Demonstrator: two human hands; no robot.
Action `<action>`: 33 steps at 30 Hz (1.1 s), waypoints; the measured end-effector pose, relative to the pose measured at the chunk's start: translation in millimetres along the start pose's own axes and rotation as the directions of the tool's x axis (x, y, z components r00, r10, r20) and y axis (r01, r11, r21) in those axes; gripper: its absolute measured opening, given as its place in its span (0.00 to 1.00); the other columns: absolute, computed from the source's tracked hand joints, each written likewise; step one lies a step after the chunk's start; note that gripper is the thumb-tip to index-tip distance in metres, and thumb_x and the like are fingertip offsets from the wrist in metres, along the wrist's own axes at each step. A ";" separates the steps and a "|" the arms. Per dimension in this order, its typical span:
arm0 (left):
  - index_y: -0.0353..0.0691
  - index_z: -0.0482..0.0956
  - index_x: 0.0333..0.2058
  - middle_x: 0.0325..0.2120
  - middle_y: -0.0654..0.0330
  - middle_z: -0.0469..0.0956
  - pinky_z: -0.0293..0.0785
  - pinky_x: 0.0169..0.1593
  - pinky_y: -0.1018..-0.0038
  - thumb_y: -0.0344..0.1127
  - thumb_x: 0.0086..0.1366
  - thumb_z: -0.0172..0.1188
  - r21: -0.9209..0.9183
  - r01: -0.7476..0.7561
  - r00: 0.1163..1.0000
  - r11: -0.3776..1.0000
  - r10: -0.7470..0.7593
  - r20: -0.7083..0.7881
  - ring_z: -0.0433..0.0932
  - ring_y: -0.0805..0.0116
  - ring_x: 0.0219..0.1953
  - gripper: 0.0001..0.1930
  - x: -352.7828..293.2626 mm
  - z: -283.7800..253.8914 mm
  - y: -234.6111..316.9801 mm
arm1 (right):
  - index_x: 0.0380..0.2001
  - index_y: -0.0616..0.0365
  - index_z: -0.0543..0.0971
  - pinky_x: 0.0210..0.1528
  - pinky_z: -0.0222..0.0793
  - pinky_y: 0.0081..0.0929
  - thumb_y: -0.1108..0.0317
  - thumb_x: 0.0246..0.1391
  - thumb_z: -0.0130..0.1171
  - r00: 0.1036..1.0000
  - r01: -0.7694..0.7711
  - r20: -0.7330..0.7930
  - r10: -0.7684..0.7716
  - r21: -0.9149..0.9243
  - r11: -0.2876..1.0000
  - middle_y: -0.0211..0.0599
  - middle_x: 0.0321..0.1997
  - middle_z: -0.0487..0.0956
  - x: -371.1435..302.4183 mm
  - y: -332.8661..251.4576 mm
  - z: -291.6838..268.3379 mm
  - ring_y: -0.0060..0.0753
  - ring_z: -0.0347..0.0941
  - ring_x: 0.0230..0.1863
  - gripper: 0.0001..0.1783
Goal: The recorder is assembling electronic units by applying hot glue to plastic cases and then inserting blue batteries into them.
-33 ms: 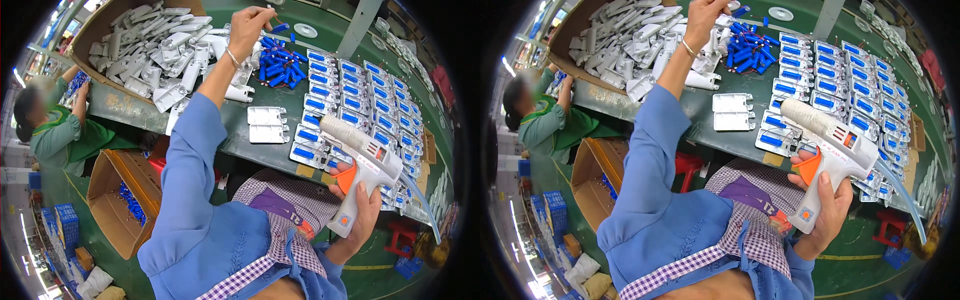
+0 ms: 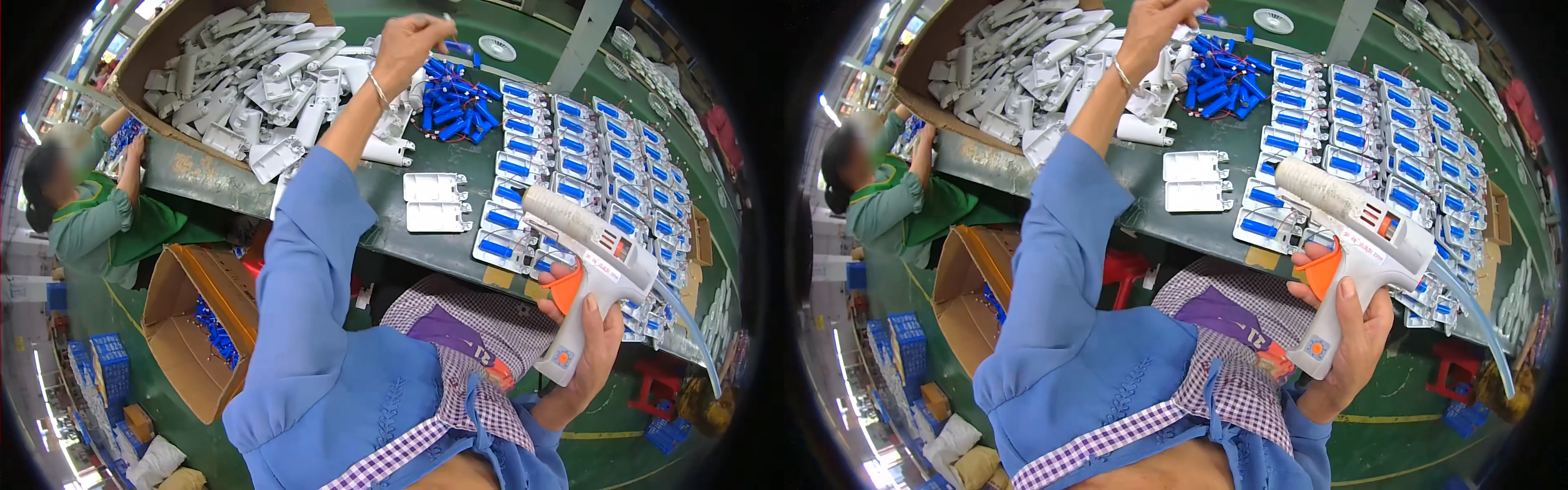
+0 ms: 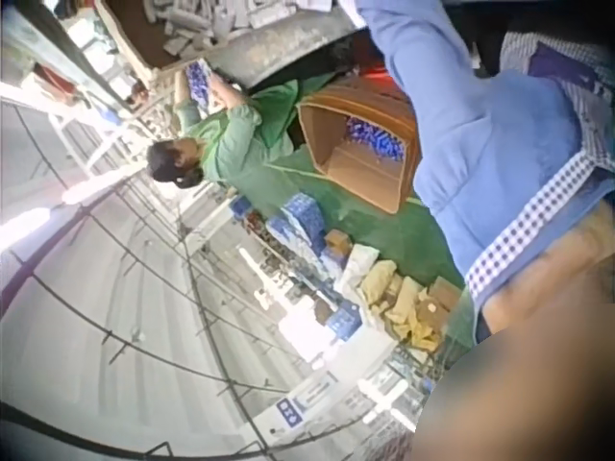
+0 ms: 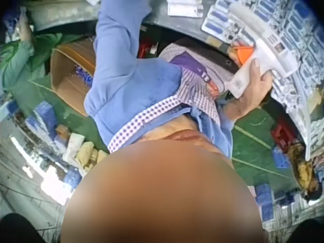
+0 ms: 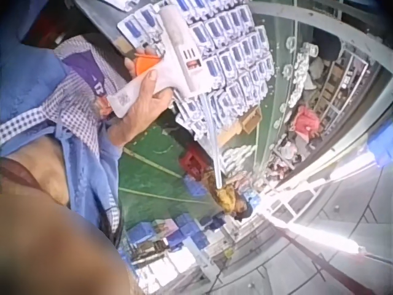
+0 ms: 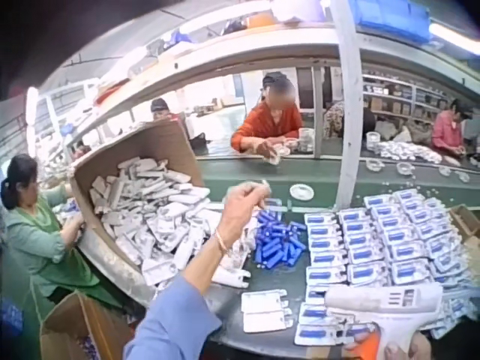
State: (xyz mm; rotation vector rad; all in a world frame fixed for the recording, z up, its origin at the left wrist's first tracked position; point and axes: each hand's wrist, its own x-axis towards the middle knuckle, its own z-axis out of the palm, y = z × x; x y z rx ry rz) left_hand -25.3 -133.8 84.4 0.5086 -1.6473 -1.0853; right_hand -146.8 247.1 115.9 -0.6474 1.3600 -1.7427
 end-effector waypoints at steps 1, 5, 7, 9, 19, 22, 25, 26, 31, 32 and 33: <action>0.30 0.82 0.30 0.17 0.61 0.78 0.67 0.28 0.82 0.37 0.59 0.61 -0.007 0.061 0.996 0.998 -0.061 0.059 0.73 0.78 0.21 0.13 1.9 7.0 -4.2 | 0.54 0.78 0.62 0.40 0.81 0.37 0.71 0.59 0.46 1.000 -0.001 -0.013 0.001 0.009 1.000 0.65 0.48 0.73 1.5 0.2 -0.6 0.55 0.76 0.47 0.23; 0.32 0.83 0.30 0.15 0.65 0.76 0.63 0.24 0.83 0.38 0.59 0.62 0.103 0.106 0.994 0.989 -0.109 0.020 0.71 0.82 0.20 0.12 -21.1 5.9 8.6 | 0.54 0.79 0.62 0.40 0.81 0.36 0.72 0.60 0.45 1.000 -0.001 -0.019 0.001 0.024 1.000 0.66 0.48 0.73 0.4 1.5 -1.4 0.55 0.76 0.47 0.23; 0.32 0.83 0.29 0.15 0.65 0.75 0.61 0.22 0.82 0.39 0.59 0.61 0.112 0.059 0.998 0.992 -0.059 -0.003 0.69 0.83 0.18 0.13 -41.2 -8.5 21.7 | 0.54 0.78 0.62 0.40 0.81 0.37 0.73 0.60 0.45 1.000 -0.008 -0.011 0.009 0.025 1.000 0.66 0.48 0.73 0.1 3.7 2.7 0.55 0.76 0.47 0.22; 0.34 0.83 0.32 0.15 0.68 0.71 0.58 0.22 0.83 0.39 0.61 0.60 0.351 0.069 0.998 0.934 -0.059 -0.038 0.65 0.83 0.17 0.12 -71.9 -16.2 40.0 | 0.54 0.79 0.62 0.40 0.81 0.37 0.73 0.60 0.45 0.999 -0.028 0.023 0.028 0.024 0.999 0.66 0.48 0.73 2.5 7.9 1.5 0.54 0.76 0.47 0.22; 0.34 0.78 0.33 0.31 0.53 0.75 0.69 0.40 0.62 0.29 0.50 0.66 0.797 -0.076 0.996 0.599 0.082 0.034 0.72 0.52 0.38 0.11 -214.6 -59.0 17.4 | 0.52 0.75 0.66 0.41 0.79 0.32 0.69 0.61 0.50 0.952 -0.171 0.233 0.197 -0.127 0.977 0.56 0.46 0.76 39.1 39.0 39.2 0.45 0.77 0.45 0.21; 0.34 0.77 0.33 0.32 0.53 0.75 0.68 0.42 0.61 0.27 0.50 0.65 0.824 -0.008 1.000 0.566 0.012 0.002 0.71 0.51 0.38 0.11 -224.2 -69.5 11.7 | 0.52 0.75 0.66 0.42 0.79 0.32 0.68 0.61 0.50 0.931 -0.190 0.278 0.235 -0.181 0.965 0.55 0.46 0.76 48.4 47.2 46.9 0.44 0.77 0.45 0.22; 0.35 0.77 0.32 0.29 0.53 0.75 0.68 0.40 0.61 0.27 0.50 0.65 0.822 -0.011 1.000 0.570 0.018 0.001 0.71 0.52 0.35 0.10 -224.2 -75.5 7.9 | 0.54 0.76 0.63 0.43 0.79 0.31 0.68 0.62 0.46 0.922 -0.176 0.297 0.247 -0.246 0.953 0.58 0.46 0.76 50.6 50.8 54.4 0.46 0.77 0.45 0.22; 0.35 0.77 0.32 0.28 0.53 0.75 0.69 0.39 0.61 0.28 0.50 0.66 0.811 -0.018 1.000 0.585 0.020 0.007 0.71 0.52 0.35 0.10 -224.1 -75.8 8.4 | 0.54 0.75 0.63 0.42 0.78 0.30 0.68 0.62 0.46 0.921 -0.177 0.296 0.252 -0.259 0.949 0.57 0.46 0.76 51.1 51.6 56.2 0.45 0.77 0.44 0.22; 0.34 0.76 0.33 0.30 0.53 0.77 0.71 0.37 0.64 0.28 0.51 0.66 0.820 -0.018 1.000 0.572 0.016 0.011 0.75 0.54 0.33 0.11 -226.3 -77.5 7.0 | 0.51 0.72 0.67 0.39 0.74 0.25 0.66 0.61 0.49 0.920 -0.146 0.283 0.272 -0.397 0.906 0.50 0.42 0.79 53.1 52.2 57.1 0.36 0.78 0.41 0.20; 0.33 0.76 0.33 0.30 0.53 0.77 0.72 0.36 0.65 0.28 0.52 0.65 0.817 -0.022 1.000 0.576 0.018 0.014 0.76 0.54 0.33 0.11 -226.4 -77.1 7.0 | 0.49 0.70 0.69 0.37 0.72 0.23 0.66 0.60 0.51 0.928 -0.126 0.267 0.260 -0.431 0.894 0.46 0.40 0.80 52.8 52.1 56.6 0.33 0.78 0.39 0.19; 0.33 0.76 0.34 0.30 0.52 0.77 0.73 0.36 0.66 0.28 0.52 0.65 0.815 -0.026 1.000 0.579 0.021 0.017 0.76 0.55 0.33 0.11 -226.5 -76.5 7.1 | 0.49 0.70 0.69 0.37 0.72 0.23 0.66 0.60 0.51 0.927 -0.129 0.266 0.264 -0.435 0.891 0.46 0.40 0.80 53.2 52.9 55.2 0.33 0.78 0.39 0.19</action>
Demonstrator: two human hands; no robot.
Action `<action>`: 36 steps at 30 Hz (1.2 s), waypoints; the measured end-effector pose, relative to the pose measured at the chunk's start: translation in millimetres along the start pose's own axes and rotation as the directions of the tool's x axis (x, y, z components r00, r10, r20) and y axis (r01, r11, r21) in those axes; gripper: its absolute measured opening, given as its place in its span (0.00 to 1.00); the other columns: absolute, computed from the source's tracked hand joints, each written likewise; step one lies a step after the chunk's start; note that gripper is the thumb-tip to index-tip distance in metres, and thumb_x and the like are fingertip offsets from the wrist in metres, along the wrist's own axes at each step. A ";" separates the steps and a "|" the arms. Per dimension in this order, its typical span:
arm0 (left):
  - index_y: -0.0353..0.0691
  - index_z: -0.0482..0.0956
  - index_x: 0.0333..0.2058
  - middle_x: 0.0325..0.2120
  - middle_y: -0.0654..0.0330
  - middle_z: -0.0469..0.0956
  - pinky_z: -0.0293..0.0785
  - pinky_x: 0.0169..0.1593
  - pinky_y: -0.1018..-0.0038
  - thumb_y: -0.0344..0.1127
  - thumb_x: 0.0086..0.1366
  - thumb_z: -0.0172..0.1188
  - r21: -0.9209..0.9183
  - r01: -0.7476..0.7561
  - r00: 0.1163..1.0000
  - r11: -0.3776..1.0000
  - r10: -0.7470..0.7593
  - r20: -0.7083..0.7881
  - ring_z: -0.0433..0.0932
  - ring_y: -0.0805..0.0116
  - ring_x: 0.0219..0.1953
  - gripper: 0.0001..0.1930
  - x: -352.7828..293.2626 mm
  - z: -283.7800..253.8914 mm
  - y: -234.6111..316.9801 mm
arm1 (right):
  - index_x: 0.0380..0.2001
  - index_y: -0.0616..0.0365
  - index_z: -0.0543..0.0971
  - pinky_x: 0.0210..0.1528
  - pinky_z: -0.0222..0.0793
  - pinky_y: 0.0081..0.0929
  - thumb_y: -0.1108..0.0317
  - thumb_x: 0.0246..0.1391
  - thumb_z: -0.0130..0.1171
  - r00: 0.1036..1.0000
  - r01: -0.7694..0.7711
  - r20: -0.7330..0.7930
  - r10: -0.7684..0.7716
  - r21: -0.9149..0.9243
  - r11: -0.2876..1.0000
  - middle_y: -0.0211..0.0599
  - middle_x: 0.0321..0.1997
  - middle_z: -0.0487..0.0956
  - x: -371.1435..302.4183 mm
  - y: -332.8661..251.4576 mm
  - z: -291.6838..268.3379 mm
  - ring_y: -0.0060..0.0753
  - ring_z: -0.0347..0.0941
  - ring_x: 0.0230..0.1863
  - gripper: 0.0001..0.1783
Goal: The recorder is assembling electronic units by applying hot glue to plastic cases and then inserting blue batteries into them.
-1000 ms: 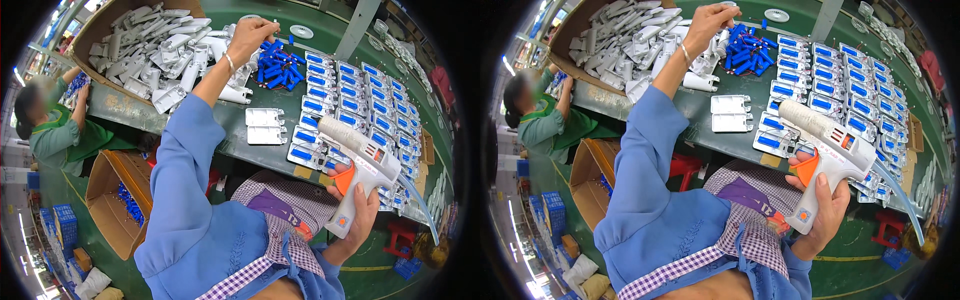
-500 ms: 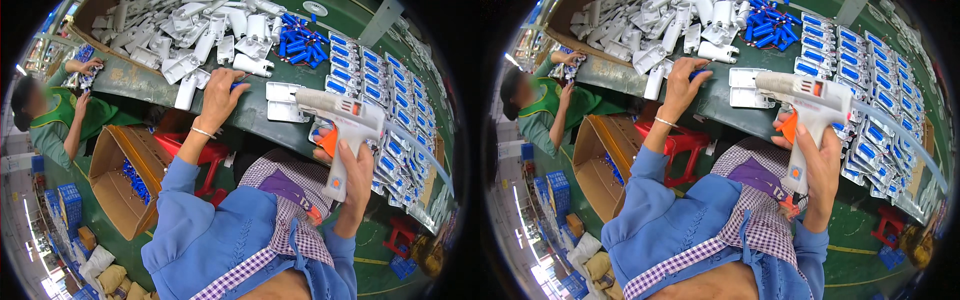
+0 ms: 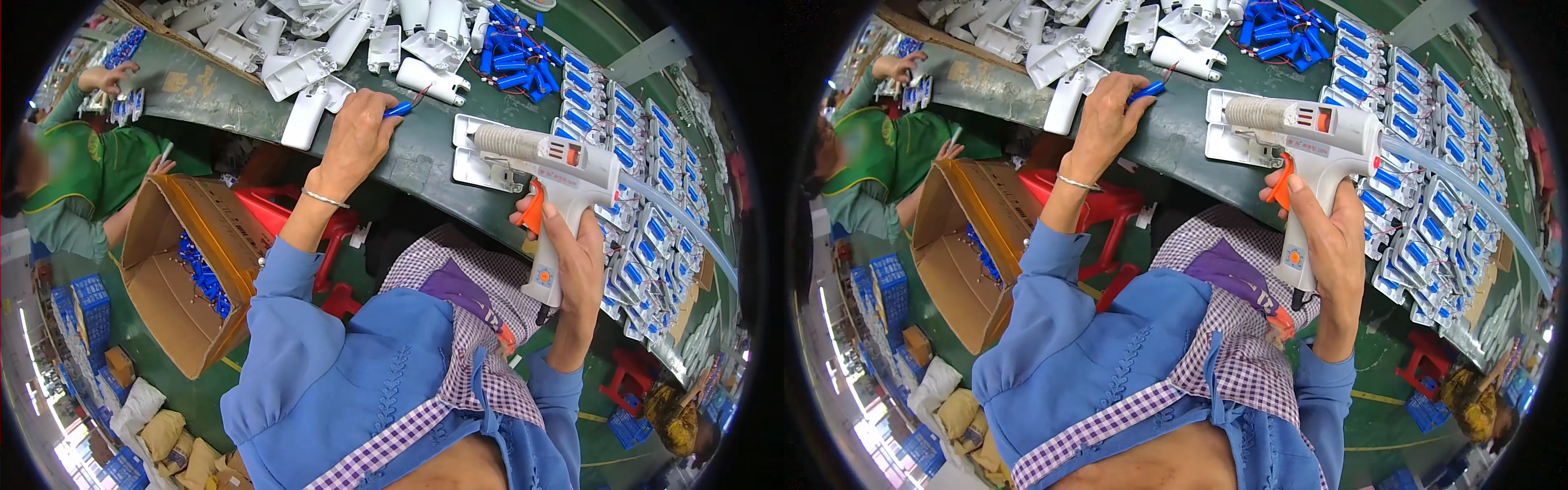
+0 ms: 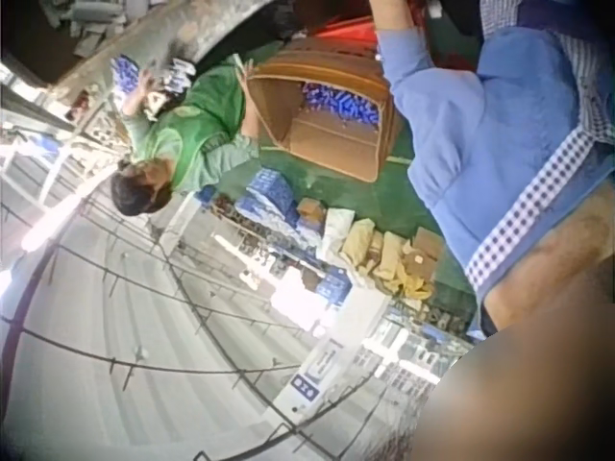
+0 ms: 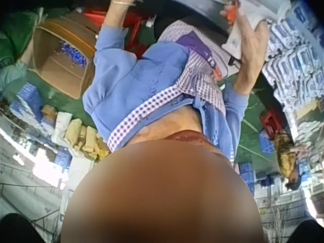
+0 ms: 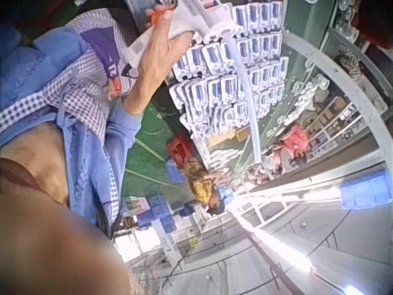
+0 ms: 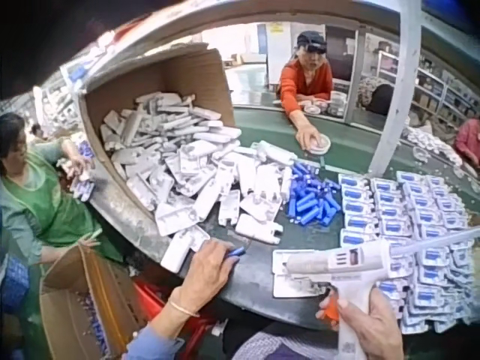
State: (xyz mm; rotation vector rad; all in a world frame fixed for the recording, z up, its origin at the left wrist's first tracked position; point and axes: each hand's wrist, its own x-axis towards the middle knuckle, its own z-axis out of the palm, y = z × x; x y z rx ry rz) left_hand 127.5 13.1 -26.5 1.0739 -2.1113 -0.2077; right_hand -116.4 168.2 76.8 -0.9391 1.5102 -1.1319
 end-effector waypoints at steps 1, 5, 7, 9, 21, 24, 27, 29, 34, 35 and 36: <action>0.33 0.76 0.34 0.30 0.52 0.77 0.73 0.36 0.66 0.28 0.52 0.65 -0.001 0.004 1.000 1.000 -0.004 0.000 0.76 0.55 0.33 0.11 0.7 0.3 0.3 | 0.49 0.70 0.69 0.36 0.71 0.23 0.66 0.61 0.51 1.000 0.011 0.011 -0.011 -0.009 1.000 0.46 0.40 0.80 0.9 1.4 -1.7 0.32 0.78 0.38 0.19; 0.33 0.78 0.36 0.29 0.54 0.78 0.75 0.33 0.71 0.29 0.54 0.65 -0.150 0.104 0.994 0.983 -0.098 0.048 0.79 0.62 0.29 0.11 6.7 1.3 12.6 | 0.49 0.69 0.69 0.37 0.71 0.23 0.65 0.61 0.50 0.999 0.030 -0.034 -0.028 0.063 0.998 0.45 0.39 0.80 -4.5 -0.4 -7.9 0.30 0.78 0.37 0.18; 0.33 0.79 0.37 0.30 0.56 0.81 0.76 0.35 0.74 0.31 0.55 0.65 -0.328 0.220 0.975 0.919 -0.198 0.099 0.80 0.68 0.29 0.12 14.5 2.6 25.0 | 0.48 0.70 0.69 0.37 0.72 0.24 0.66 0.61 0.51 0.998 0.031 -0.061 -0.025 0.087 0.996 0.45 0.39 0.80 -7.0 -2.9 -12.4 0.31 0.77 0.36 0.18; 0.33 0.79 0.37 0.31 0.56 0.81 0.76 0.35 0.75 0.32 0.55 0.65 -0.385 0.239 0.970 0.891 -0.199 0.140 0.80 0.68 0.29 0.13 21.8 3.5 35.9 | 0.48 0.71 0.69 0.38 0.72 0.24 0.66 0.61 0.51 0.995 0.046 -0.089 -0.041 0.054 0.997 0.46 0.39 0.80 -8.8 -1.8 -17.7 0.32 0.77 0.36 0.19; 0.35 0.80 0.32 0.28 0.55 0.75 0.70 0.36 0.67 0.32 0.52 0.65 -0.295 -0.104 0.982 0.950 0.144 0.118 0.74 0.59 0.32 0.09 46.9 39.3 49.4 | 0.49 0.71 0.69 0.37 0.68 0.23 0.67 0.62 0.48 0.996 -0.015 -0.090 0.014 -0.011 1.000 0.45 0.39 0.79 -8.3 4.2 -22.5 0.30 0.75 0.34 0.18; 0.35 0.80 0.31 0.29 0.54 0.74 0.69 0.41 0.65 0.31 0.51 0.65 -0.287 -0.089 0.975 0.954 0.142 0.171 0.72 0.55 0.38 0.09 46.5 45.1 54.3 | 0.50 0.71 0.68 0.37 0.68 0.24 0.67 0.62 0.48 0.997 -0.007 -0.078 0.012 0.065 0.998 0.45 0.38 0.78 -12.7 4.1 -23.3 0.30 0.75 0.34 0.18; 0.34 0.80 0.31 0.29 0.54 0.73 0.69 0.42 0.65 0.30 0.51 0.65 -0.238 -0.102 0.962 0.966 0.156 0.222 0.72 0.55 0.38 0.09 46.4 49.6 56.0 | 0.50 0.71 0.68 0.37 0.70 0.24 0.68 0.62 0.48 0.997 0.003 -0.080 0.007 0.132 0.991 0.45 0.38 0.79 -16.9 4.3 -25.2 0.32 0.76 0.35 0.18; 0.33 0.80 0.31 0.29 0.54 0.73 0.69 0.43 0.65 0.30 0.51 0.66 -0.231 -0.095 0.960 0.968 0.150 0.236 0.72 0.55 0.39 0.09 45.6 51.9 55.9 | 0.49 0.71 0.69 0.37 0.72 0.24 0.67 0.62 0.49 0.997 0.016 -0.079 -0.004 0.156 0.988 0.46 0.38 0.79 -19.1 4.1 -26.1 0.33 0.78 0.35 0.17; 0.32 0.80 0.30 0.31 0.52 0.73 0.69 0.44 0.64 0.30 0.50 0.66 -0.216 -0.073 0.958 0.974 0.129 0.257 0.72 0.54 0.40 0.09 45.7 53.1 57.2 | 0.49 0.71 0.69 0.37 0.72 0.25 0.67 0.62 0.50 0.996 0.031 -0.091 -0.018 0.147 0.989 0.46 0.38 0.80 -18.0 -0.8 -24.9 0.33 0.78 0.36 0.18; 0.32 0.80 0.30 0.31 0.52 0.73 0.69 0.44 0.64 0.29 0.50 0.66 -0.217 -0.069 0.960 0.974 0.124 0.250 0.72 0.54 0.39 0.09 45.4 53.4 56.9 | 0.49 0.71 0.69 0.37 0.72 0.25 0.67 0.62 0.50 0.996 0.030 -0.090 -0.017 0.147 0.989 0.46 0.38 0.80 -15.8 -0.4 -24.6 0.33 0.78 0.36 0.18; 0.31 0.80 0.30 0.31 0.51 0.74 0.70 0.44 0.64 0.29 0.50 0.66 -0.218 -0.065 0.963 0.974 0.119 0.244 0.73 0.53 0.39 0.09 44.9 53.5 56.3 | 0.49 0.71 0.69 0.37 0.72 0.24 0.67 0.62 0.50 0.996 0.036 -0.088 -0.025 0.122 0.992 0.46 0.38 0.80 -12.7 0.2 -24.2 0.32 0.78 0.36 0.18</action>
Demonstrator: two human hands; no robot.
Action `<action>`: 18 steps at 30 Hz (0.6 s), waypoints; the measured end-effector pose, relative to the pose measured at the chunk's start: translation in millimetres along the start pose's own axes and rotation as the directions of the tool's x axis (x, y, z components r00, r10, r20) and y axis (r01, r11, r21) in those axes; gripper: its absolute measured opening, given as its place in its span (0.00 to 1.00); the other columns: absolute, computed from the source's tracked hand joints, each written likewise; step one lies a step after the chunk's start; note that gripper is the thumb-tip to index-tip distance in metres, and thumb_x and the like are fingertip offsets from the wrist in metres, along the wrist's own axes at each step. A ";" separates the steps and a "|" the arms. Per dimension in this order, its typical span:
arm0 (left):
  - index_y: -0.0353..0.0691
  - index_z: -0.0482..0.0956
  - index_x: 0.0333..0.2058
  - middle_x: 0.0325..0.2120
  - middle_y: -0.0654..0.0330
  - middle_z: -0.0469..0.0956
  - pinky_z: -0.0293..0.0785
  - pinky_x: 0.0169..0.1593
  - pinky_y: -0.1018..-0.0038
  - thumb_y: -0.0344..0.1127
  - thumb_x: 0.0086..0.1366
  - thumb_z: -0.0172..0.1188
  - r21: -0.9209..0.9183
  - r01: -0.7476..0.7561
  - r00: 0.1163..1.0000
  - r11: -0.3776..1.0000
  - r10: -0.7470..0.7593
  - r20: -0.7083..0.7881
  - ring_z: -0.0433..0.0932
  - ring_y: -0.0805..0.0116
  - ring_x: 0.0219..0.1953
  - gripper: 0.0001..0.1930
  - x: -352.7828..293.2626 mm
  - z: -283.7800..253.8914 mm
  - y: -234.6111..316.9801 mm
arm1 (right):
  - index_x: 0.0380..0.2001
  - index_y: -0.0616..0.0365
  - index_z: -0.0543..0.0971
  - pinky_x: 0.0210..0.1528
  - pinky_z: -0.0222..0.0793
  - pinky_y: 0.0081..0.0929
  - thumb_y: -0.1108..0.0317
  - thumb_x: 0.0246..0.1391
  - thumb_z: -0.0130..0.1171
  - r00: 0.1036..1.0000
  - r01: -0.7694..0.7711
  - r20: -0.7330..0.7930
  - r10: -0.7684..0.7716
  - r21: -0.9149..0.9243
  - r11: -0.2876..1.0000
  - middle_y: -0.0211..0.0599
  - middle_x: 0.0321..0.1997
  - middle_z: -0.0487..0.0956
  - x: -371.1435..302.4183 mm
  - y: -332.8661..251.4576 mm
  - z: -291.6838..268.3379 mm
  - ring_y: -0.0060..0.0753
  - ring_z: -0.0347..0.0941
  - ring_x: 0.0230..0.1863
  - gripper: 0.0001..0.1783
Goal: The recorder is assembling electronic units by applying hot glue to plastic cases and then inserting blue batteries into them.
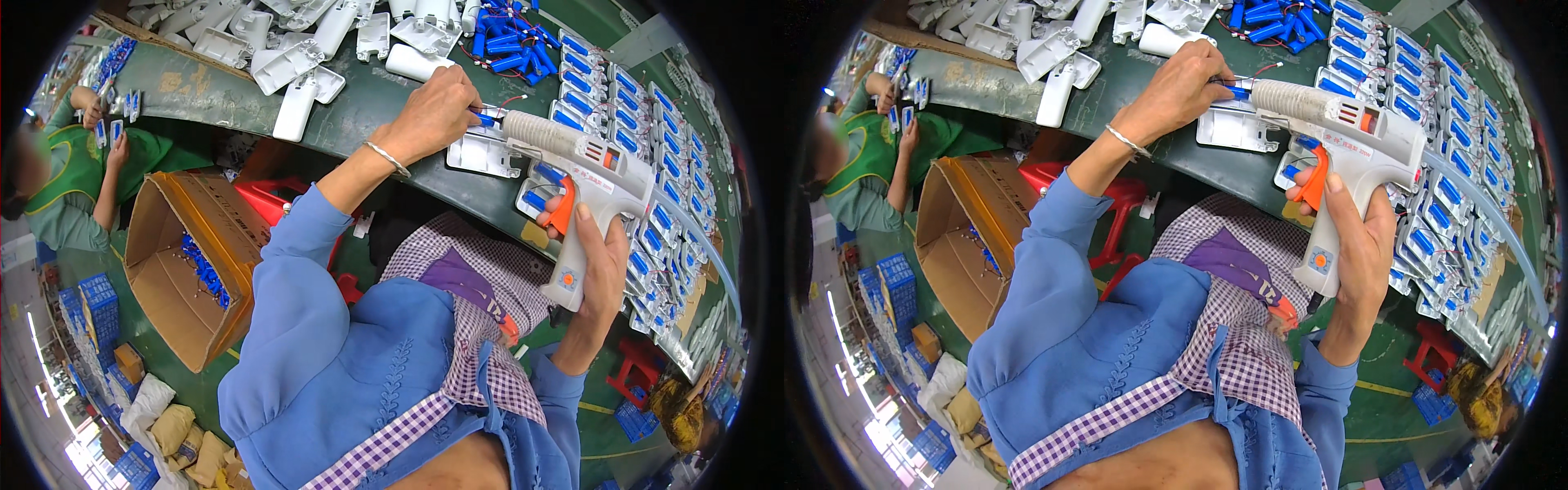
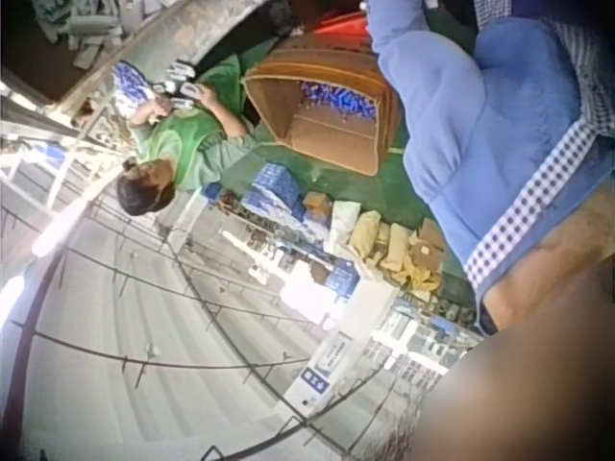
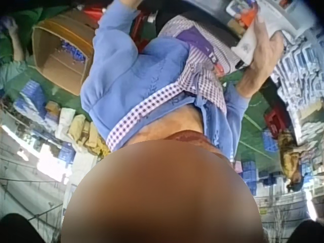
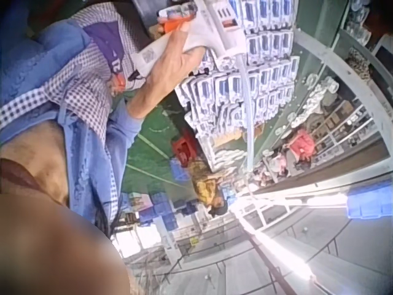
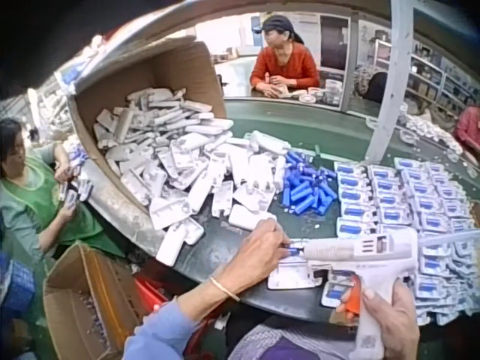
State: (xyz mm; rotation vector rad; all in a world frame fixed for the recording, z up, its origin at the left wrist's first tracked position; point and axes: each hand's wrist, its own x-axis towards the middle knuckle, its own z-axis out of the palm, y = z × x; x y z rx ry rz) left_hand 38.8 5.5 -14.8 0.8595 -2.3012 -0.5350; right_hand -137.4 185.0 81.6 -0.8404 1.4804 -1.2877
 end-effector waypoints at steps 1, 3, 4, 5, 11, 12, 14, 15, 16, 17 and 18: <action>0.31 0.80 0.30 0.31 0.51 0.74 0.70 0.44 0.64 0.29 0.50 0.66 -0.002 -0.002 1.000 1.000 0.002 0.001 0.73 0.53 0.39 0.09 0.0 0.3 -0.4 | 0.49 0.71 0.69 0.37 0.72 0.24 0.66 0.62 0.50 1.000 0.008 -0.002 -0.008 -0.025 1.000 0.45 0.38 0.80 2.3 0.5 0.4 0.32 0.78 0.36 0.19; 0.30 0.79 0.29 0.31 0.50 0.74 0.70 0.43 0.64 0.29 0.49 0.66 -0.023 0.005 1.000 1.000 -0.005 -0.007 0.73 0.53 0.38 0.09 -0.2 0.5 -1.0 | 0.49 0.71 0.69 0.38 0.72 0.24 0.66 0.61 0.51 1.000 -0.002 -0.012 0.001 -0.041 0.999 0.45 0.37 0.80 5.6 0.9 1.5 0.31 0.77 0.35 0.19; 0.30 0.79 0.29 0.31 0.50 0.74 0.70 0.43 0.64 0.29 0.49 0.66 -0.021 0.009 1.000 1.000 -0.009 -0.004 0.73 0.53 0.38 0.09 -0.1 0.0 -0.8 | 0.50 0.71 0.69 0.38 0.72 0.24 0.66 0.61 0.51 1.000 -0.016 -0.016 0.015 -0.052 0.999 0.45 0.37 0.80 8.3 1.7 1.9 0.30 0.77 0.35 0.19; 0.30 0.79 0.29 0.30 0.50 0.74 0.70 0.43 0.63 0.29 0.50 0.66 -0.022 0.014 1.000 1.000 -0.014 0.003 0.73 0.53 0.38 0.09 0.6 -0.9 0.0 | 0.50 0.71 0.69 0.38 0.72 0.24 0.66 0.61 0.51 1.000 -0.019 -0.014 0.019 -0.050 0.999 0.45 0.37 0.80 10.6 1.9 2.7 0.30 0.77 0.35 0.19; 0.29 0.79 0.29 0.30 0.49 0.74 0.70 0.44 0.63 0.27 0.50 0.65 -0.013 0.003 1.000 1.000 -0.003 -0.011 0.73 0.52 0.38 0.09 -0.8 2.2 0.2 | 0.49 0.70 0.69 0.39 0.71 0.24 0.65 0.61 0.51 1.000 -0.020 0.000 0.020 -0.066 0.998 0.43 0.36 0.80 10.3 -0.9 5.6 0.29 0.77 0.34 0.20; 0.28 0.79 0.29 0.30 0.49 0.74 0.70 0.44 0.63 0.27 0.50 0.65 -0.008 -0.007 1.000 1.000 0.007 -0.024 0.73 0.52 0.38 0.09 -1.3 2.8 -0.2 | 0.49 0.70 0.69 0.39 0.71 0.24 0.65 0.60 0.52 1.000 -0.008 -0.008 0.007 -0.086 0.996 0.42 0.35 0.80 9.1 -0.6 4.2 0.29 0.77 0.34 0.19; 0.28 0.79 0.29 0.30 0.49 0.74 0.70 0.44 0.63 0.27 0.50 0.65 -0.007 0.005 1.000 1.000 -0.005 -0.017 0.73 0.52 0.39 0.09 -0.7 2.3 0.7 | 0.48 0.70 0.70 0.38 0.71 0.24 0.65 0.60 0.52 1.000 0.002 -0.015 -0.004 -0.106 0.994 0.42 0.35 0.80 6.1 -0.3 2.8 0.28 0.77 0.33 0.19; 0.28 0.79 0.29 0.30 0.49 0.74 0.70 0.44 0.64 0.27 0.50 0.65 -0.006 0.014 1.000 1.000 -0.014 -0.010 0.74 0.52 0.39 0.09 -0.5 1.8 1.0 | 0.48 0.70 0.70 0.37 0.71 0.24 0.65 0.60 0.52 1.000 0.000 -0.014 -0.001 -0.107 0.994 0.42 0.35 0.79 4.5 -0.6 2.3 0.28 0.77 0.33 0.19; 0.28 0.79 0.29 0.30 0.49 0.74 0.70 0.44 0.64 0.27 0.50 0.65 -0.006 0.014 1.000 1.000 -0.014 -0.009 0.74 0.52 0.39 0.09 -0.3 1.7 1.0 | 0.48 0.70 0.70 0.36 0.71 0.24 0.65 0.60 0.52 1.000 -0.002 -0.014 0.001 -0.109 0.994 0.42 0.35 0.79 3.2 -1.2 1.7 0.28 0.77 0.33 0.19; 0.28 0.79 0.29 0.31 0.49 0.74 0.70 0.44 0.64 0.27 0.50 0.65 -0.007 0.021 1.000 1.000 -0.021 -0.003 0.74 0.52 0.39 0.08 0.0 1.5 0.9 | 0.48 0.70 0.70 0.36 0.71 0.24 0.65 0.60 0.52 1.000 -0.003 -0.015 0.001 -0.108 0.994 0.42 0.35 0.79 2.0 -1.9 1.7 0.28 0.77 0.33 0.19; 0.28 0.79 0.29 0.31 0.49 0.74 0.70 0.44 0.64 0.27 0.50 0.65 -0.008 0.027 1.000 1.000 -0.027 0.003 0.74 0.52 0.38 0.08 0.2 1.5 0.7 | 0.48 0.70 0.70 0.36 0.71 0.24 0.65 0.60 0.52 1.000 -0.003 -0.007 0.002 -0.112 0.994 0.41 0.34 0.79 1.0 -2.7 2.2 0.28 0.76 0.32 0.18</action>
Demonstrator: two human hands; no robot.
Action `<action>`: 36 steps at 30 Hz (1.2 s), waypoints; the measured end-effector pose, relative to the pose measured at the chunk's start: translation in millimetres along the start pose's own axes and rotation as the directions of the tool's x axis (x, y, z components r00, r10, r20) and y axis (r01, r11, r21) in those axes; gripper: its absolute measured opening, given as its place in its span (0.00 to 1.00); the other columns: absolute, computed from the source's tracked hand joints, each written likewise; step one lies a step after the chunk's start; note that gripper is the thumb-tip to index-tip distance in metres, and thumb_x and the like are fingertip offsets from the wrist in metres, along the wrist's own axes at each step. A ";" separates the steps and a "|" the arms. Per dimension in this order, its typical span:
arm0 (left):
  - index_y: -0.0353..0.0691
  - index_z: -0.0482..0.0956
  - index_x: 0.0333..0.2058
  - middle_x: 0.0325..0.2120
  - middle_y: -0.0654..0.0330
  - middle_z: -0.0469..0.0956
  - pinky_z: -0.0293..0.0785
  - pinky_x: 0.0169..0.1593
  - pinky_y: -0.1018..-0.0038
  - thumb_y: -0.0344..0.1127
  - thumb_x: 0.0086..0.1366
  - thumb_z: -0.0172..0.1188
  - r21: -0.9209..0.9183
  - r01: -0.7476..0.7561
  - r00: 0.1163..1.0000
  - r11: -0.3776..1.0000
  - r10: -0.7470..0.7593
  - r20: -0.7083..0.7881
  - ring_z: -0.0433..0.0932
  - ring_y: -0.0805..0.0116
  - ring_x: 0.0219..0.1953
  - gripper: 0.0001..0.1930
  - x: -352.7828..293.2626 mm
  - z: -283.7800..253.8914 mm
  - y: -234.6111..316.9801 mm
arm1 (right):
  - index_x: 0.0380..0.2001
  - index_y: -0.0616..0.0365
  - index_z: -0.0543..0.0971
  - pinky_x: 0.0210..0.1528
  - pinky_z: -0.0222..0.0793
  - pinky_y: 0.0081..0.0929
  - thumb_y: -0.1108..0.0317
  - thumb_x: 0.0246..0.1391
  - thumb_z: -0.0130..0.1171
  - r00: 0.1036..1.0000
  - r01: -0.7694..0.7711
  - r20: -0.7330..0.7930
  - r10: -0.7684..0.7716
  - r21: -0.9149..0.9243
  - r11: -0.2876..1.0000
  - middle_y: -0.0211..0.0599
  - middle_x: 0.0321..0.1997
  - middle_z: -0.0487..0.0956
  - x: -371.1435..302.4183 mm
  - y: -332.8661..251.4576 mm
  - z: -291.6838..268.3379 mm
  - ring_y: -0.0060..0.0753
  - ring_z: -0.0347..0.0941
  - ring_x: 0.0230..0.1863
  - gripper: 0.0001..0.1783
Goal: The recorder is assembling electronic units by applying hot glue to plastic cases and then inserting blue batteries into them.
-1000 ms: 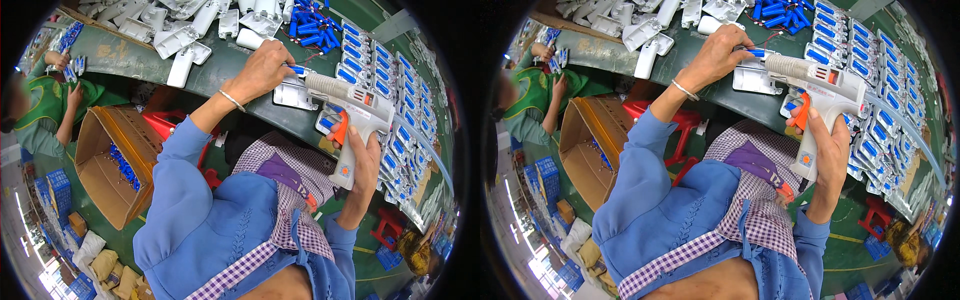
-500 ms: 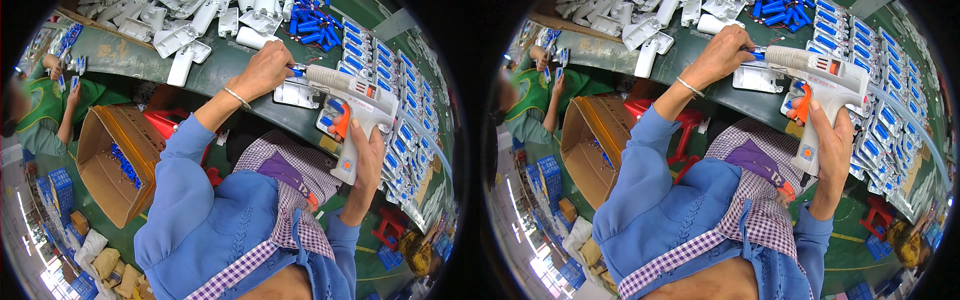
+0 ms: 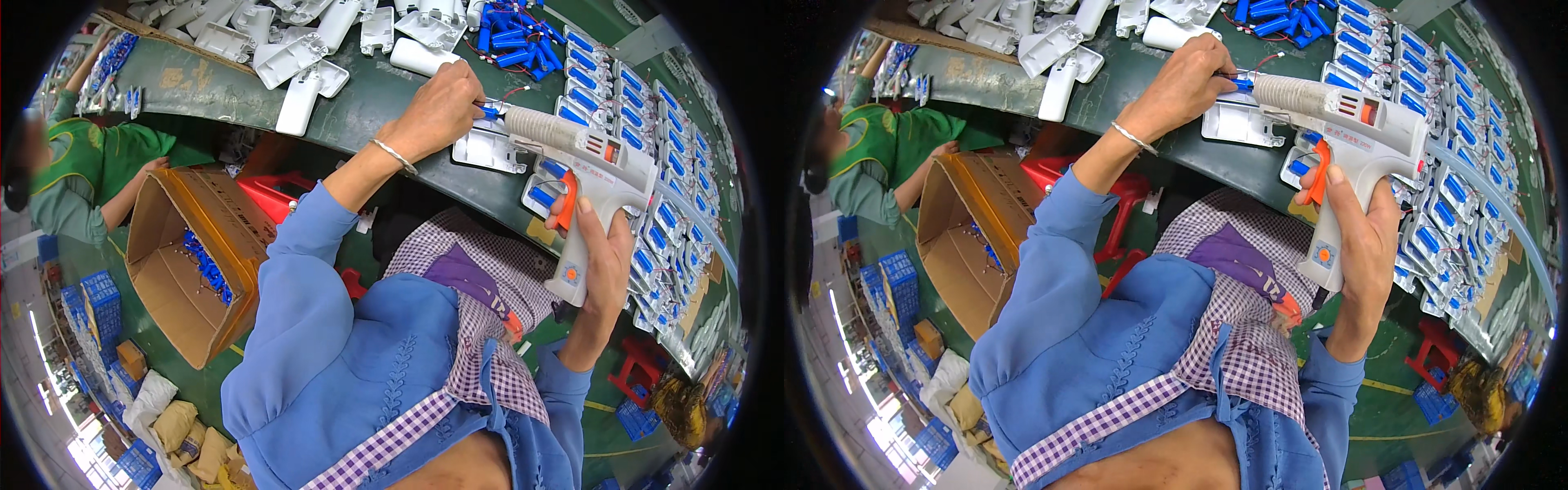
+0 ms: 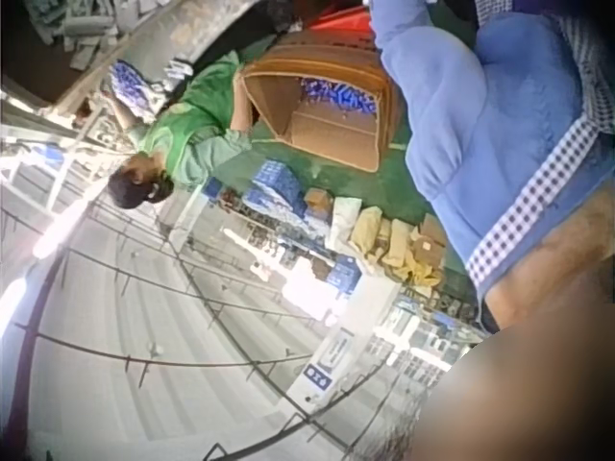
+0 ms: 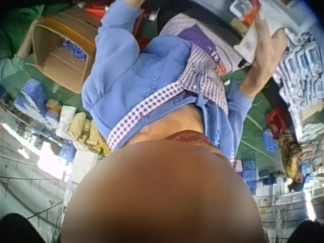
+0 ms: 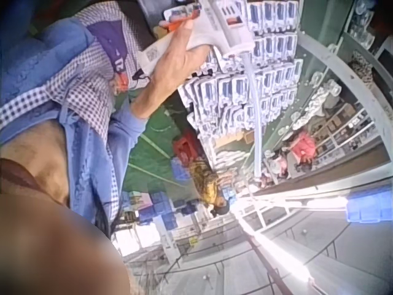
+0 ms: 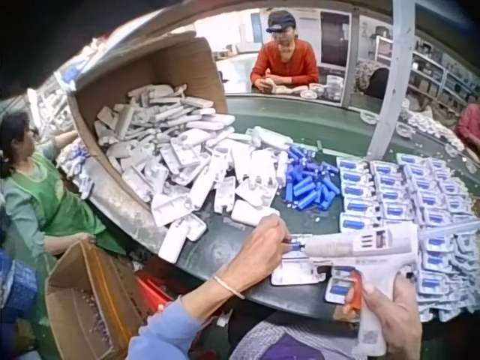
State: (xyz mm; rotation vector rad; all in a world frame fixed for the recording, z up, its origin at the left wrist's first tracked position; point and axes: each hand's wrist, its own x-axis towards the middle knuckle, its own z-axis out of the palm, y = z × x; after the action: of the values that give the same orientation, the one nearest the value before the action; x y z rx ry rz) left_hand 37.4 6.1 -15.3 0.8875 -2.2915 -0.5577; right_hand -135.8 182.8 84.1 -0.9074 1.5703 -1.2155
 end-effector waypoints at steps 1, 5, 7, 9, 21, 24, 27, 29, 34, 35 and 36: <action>0.28 0.79 0.29 0.31 0.49 0.74 0.70 0.44 0.64 0.27 0.50 0.65 0.001 -0.001 1.000 1.000 0.001 0.001 0.74 0.52 0.38 0.08 0.2 0.0 -0.1 | 0.48 0.70 0.70 0.36 0.71 0.24 0.65 0.60 0.52 1.000 0.000 0.008 0.000 -0.004 1.000 0.41 0.34 0.79 -0.7 -0.2 0.3 0.28 0.76 0.32 0.18; 0.28 0.79 0.29 0.30 0.49 0.74 0.71 0.43 0.65 0.27 0.50 0.65 0.005 -0.022 1.000 1.000 0.022 -0.014 0.74 0.53 0.37 0.08 0.6 1.0 -1.1 | 0.47 0.70 0.70 0.36 0.71 0.24 0.66 0.61 0.51 0.999 -0.001 0.033 0.000 0.040 0.999 0.41 0.33 0.78 -1.9 5.1 -0.6 0.28 0.76 0.31 0.18; 0.29 0.79 0.29 0.30 0.49 0.74 0.71 0.43 0.65 0.27 0.50 0.65 0.013 -0.040 0.999 0.999 0.041 -0.024 0.74 0.53 0.37 0.08 1.3 0.4 -1.2 | 0.47 0.70 0.69 0.36 0.72 0.25 0.66 0.61 0.51 1.000 -0.014 0.016 0.013 0.026 1.000 0.41 0.33 0.78 -2.8 6.6 -0.9 0.28 0.76 0.31 0.18; 0.29 0.79 0.29 0.30 0.50 0.74 0.71 0.42 0.65 0.27 0.50 0.65 -0.022 -0.007 1.000 1.000 0.007 0.008 0.74 0.53 0.36 0.08 1.8 -2.2 -0.7 | 0.47 0.70 0.69 0.36 0.72 0.25 0.66 0.61 0.51 1.000 -0.006 0.017 0.005 0.045 0.999 0.41 0.33 0.78 -4.9 5.2 0.0 0.28 0.75 0.31 0.18; 0.30 0.78 0.26 0.26 0.52 0.73 0.71 0.36 0.65 0.26 0.49 0.66 -0.011 0.007 0.999 1.000 -0.006 0.048 0.75 0.56 0.31 0.07 7.1 -8.3 2.7 | 0.53 0.75 0.63 0.44 0.80 0.40 0.69 0.63 0.45 1.000 0.006 0.003 -0.008 0.349 0.937 0.61 0.48 0.74 -9.9 5.7 -3.6 0.51 0.76 0.47 0.21; 0.31 0.79 0.27 0.27 0.52 0.74 0.72 0.35 0.66 0.28 0.49 0.67 -0.013 0.037 0.993 0.999 -0.035 0.110 0.76 0.57 0.30 0.08 10.6 -12.0 2.2 | 0.54 0.75 0.62 0.45 0.79 0.42 0.70 0.63 0.44 1.000 -0.008 0.013 0.003 0.397 0.918 0.61 0.48 0.74 -9.1 8.1 -5.9 0.52 0.76 0.48 0.21; 0.32 0.81 0.29 0.28 0.51 0.75 0.73 0.34 0.68 0.31 0.49 0.67 -0.055 0.081 0.982 0.995 -0.071 0.173 0.76 0.59 0.30 0.10 21.0 -26.1 7.8 | 0.54 0.74 0.62 0.46 0.79 0.43 0.70 0.63 0.44 1.000 -0.017 0.016 0.011 0.449 0.893 0.62 0.48 0.74 -10.7 10.5 -7.8 0.53 0.76 0.48 0.21; 0.34 0.81 0.31 0.26 0.51 0.77 0.73 0.35 0.70 0.34 0.51 0.66 -0.001 0.036 0.998 0.999 -0.036 0.053 0.77 0.61 0.29 0.11 35.2 -36.0 8.6 | 0.56 0.74 0.60 0.46 0.79 0.43 0.69 0.63 0.43 0.999 -0.017 0.033 0.002 0.453 0.891 0.63 0.49 0.73 -12.3 9.6 -7.9 0.56 0.74 0.49 0.22; 0.37 0.82 0.26 0.24 0.49 0.79 0.74 0.36 0.58 0.41 0.53 0.65 0.249 -0.142 0.984 0.958 0.164 -0.070 0.78 0.50 0.31 0.11 91.4 -2.8 -7.0 | 0.55 0.74 0.61 0.47 0.78 0.45 0.69 0.63 0.43 0.999 -0.013 0.041 -0.007 0.479 0.878 0.61 0.48 0.74 -16.1 7.0 -7.6 0.54 0.75 0.48 0.22; 0.37 0.82 0.26 0.24 0.50 0.79 0.74 0.35 0.57 0.42 0.53 0.65 0.274 -0.101 0.995 0.956 0.103 0.007 0.78 0.50 0.31 0.12 98.4 6.1 -7.2 | 0.55 0.74 0.61 0.47 0.78 0.45 0.69 0.63 0.43 0.999 -0.009 0.036 -0.009 0.475 0.880 0.62 0.48 0.74 -17.2 6.4 -7.6 0.54 0.75 0.48 0.22; 0.38 0.83 0.26 0.23 0.50 0.79 0.75 0.35 0.57 0.43 0.53 0.65 0.302 -0.062 0.996 0.951 0.039 0.083 0.79 0.50 0.31 0.13 104.1 13.4 -8.7 | 0.55 0.75 0.62 0.47 0.78 0.46 0.69 0.63 0.44 0.999 -0.005 0.030 -0.010 0.471 0.882 0.62 0.48 0.74 -18.2 6.0 -7.7 0.54 0.75 0.48 0.22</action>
State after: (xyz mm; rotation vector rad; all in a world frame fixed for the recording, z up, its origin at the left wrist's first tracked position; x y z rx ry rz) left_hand -28.9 -71.6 10.5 0.9606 -2.5050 -0.2198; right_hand -137.7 203.4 82.9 -0.6037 1.1652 -1.4907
